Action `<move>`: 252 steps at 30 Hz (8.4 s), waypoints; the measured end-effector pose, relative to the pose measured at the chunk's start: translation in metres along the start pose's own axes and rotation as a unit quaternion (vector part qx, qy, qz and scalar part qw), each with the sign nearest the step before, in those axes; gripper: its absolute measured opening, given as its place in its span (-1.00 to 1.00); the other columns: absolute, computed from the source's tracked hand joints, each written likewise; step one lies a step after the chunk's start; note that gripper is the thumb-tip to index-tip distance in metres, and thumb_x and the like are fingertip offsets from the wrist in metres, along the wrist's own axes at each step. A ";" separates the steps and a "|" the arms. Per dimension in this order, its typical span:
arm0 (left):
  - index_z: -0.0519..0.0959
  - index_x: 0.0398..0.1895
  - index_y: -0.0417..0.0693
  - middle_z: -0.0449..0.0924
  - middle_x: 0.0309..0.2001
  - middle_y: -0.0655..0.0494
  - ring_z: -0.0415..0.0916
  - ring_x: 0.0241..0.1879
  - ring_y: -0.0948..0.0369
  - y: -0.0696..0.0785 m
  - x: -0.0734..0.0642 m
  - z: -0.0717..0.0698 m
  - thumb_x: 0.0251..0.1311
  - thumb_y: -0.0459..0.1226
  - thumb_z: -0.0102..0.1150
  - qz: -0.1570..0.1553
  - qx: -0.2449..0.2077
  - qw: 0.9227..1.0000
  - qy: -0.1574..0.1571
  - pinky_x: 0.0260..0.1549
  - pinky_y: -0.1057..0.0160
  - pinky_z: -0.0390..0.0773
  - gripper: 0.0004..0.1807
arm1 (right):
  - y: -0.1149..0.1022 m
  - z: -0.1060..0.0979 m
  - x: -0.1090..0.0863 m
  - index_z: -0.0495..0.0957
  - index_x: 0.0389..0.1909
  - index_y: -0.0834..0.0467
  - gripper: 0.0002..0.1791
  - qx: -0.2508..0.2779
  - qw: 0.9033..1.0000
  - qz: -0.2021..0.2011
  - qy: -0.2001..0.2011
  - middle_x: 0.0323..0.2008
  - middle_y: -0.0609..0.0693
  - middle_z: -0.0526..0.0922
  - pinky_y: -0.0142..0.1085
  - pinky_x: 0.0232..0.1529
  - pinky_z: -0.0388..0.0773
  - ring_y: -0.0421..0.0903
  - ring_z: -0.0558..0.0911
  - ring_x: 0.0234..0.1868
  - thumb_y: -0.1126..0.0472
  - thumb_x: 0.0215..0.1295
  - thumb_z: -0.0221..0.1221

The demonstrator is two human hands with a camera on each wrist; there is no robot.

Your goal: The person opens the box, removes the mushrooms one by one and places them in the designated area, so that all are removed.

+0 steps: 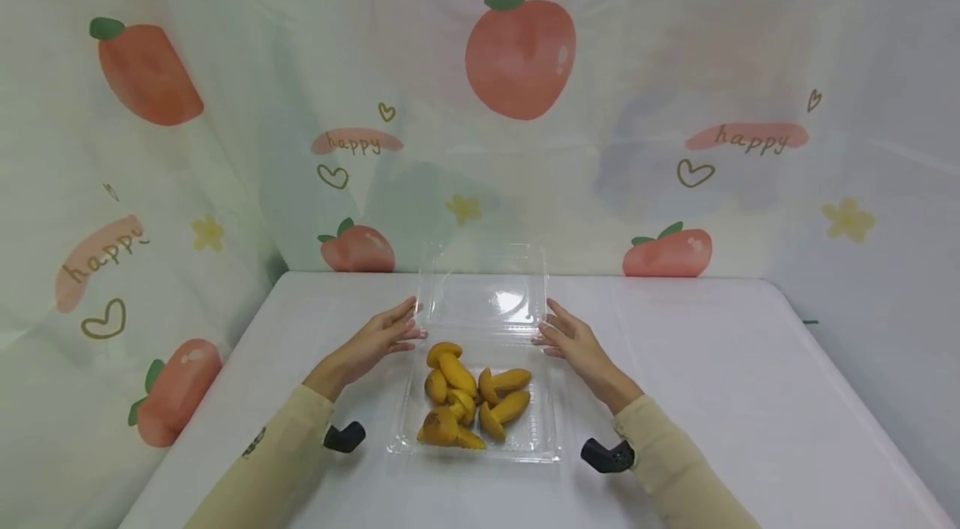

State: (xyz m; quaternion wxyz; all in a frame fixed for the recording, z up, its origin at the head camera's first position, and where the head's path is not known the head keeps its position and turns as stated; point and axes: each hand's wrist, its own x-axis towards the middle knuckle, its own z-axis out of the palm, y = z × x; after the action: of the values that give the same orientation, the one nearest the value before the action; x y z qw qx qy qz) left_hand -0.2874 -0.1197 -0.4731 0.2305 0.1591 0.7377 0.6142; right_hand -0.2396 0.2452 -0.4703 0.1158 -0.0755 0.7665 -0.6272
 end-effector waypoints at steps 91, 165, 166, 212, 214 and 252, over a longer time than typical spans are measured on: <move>0.10 0.61 0.05 0.03 0.61 -0.14 0.30 0.44 -0.23 0.010 -0.054 0.009 0.54 -0.16 -0.01 0.088 0.095 0.991 0.022 0.41 -0.19 0.33 -0.35 | -0.023 0.013 -0.037 0.19 0.50 0.27 -0.43 -0.114 0.987 -0.093 0.071 0.45 0.34 0.31 -0.39 0.24 0.53 0.36 0.38 0.40 0.17 0.58 0.00; 0.16 0.56 -0.19 0.04 0.54 -0.14 0.00 0.54 -0.20 0.000 -0.062 0.016 0.29 -0.26 0.32 0.067 0.288 0.954 -0.052 0.45 -0.35 0.11 -0.17 | -0.001 0.048 -0.044 0.71 0.03 -0.02 -0.63 -0.376 0.909 -0.176 -0.032 -0.02 -0.15 0.74 0.14 0.19 0.17 0.07 0.51 0.16 0.24 0.16 0.41; 0.17 0.56 -0.19 0.05 0.54 -0.15 0.00 0.54 -0.20 0.000 -0.063 0.017 0.29 -0.26 0.33 0.065 0.287 0.954 -0.050 0.45 -0.36 0.11 -0.17 | 0.000 0.049 -0.044 0.71 0.02 -0.03 -0.63 -0.382 0.908 -0.172 -0.029 -0.03 -0.16 0.75 0.14 0.20 0.17 0.06 0.51 0.16 0.24 0.16 0.42; 0.18 0.56 -0.18 0.05 0.54 -0.12 0.06 0.54 -0.14 0.005 -0.063 0.018 0.30 -0.23 0.33 0.050 0.308 0.949 -0.049 0.47 -0.27 0.16 -0.18 | -0.006 0.063 -0.045 0.74 -0.10 -0.01 -0.69 -0.477 0.859 -0.181 -0.040 -0.10 -0.18 0.78 -0.19 -0.05 0.30 -0.13 0.67 -0.05 0.19 0.09 0.46; 0.19 0.56 -0.18 0.06 0.54 -0.11 0.06 0.54 -0.14 0.007 -0.064 0.017 0.29 -0.24 0.33 0.050 0.308 0.949 -0.044 0.47 -0.27 0.16 -0.18 | -0.006 0.064 -0.044 0.74 -0.10 -0.01 -0.69 -0.480 0.856 -0.189 -0.041 -0.10 -0.17 0.78 -0.17 -0.04 0.31 -0.11 0.66 -0.03 0.19 0.09 0.46; 0.19 0.55 -0.22 0.07 0.53 -0.14 0.05 0.54 -0.15 0.006 -0.065 0.021 0.29 -0.27 0.33 0.056 0.298 0.952 -0.046 0.47 -0.28 0.14 -0.19 | -0.023 0.039 -0.045 0.49 0.02 0.18 -0.69 -0.204 0.951 -0.230 0.015 -0.02 0.07 0.59 -0.45 -0.11 0.58 -0.31 0.57 -0.10 0.37 0.30 0.30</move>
State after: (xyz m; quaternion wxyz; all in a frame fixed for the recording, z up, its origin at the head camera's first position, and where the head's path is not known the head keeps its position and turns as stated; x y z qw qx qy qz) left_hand -0.2220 -0.1345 -0.4612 0.1713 0.2894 0.8657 0.3708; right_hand -0.1863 0.2158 -0.4510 -0.0610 -0.2624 0.8416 -0.4682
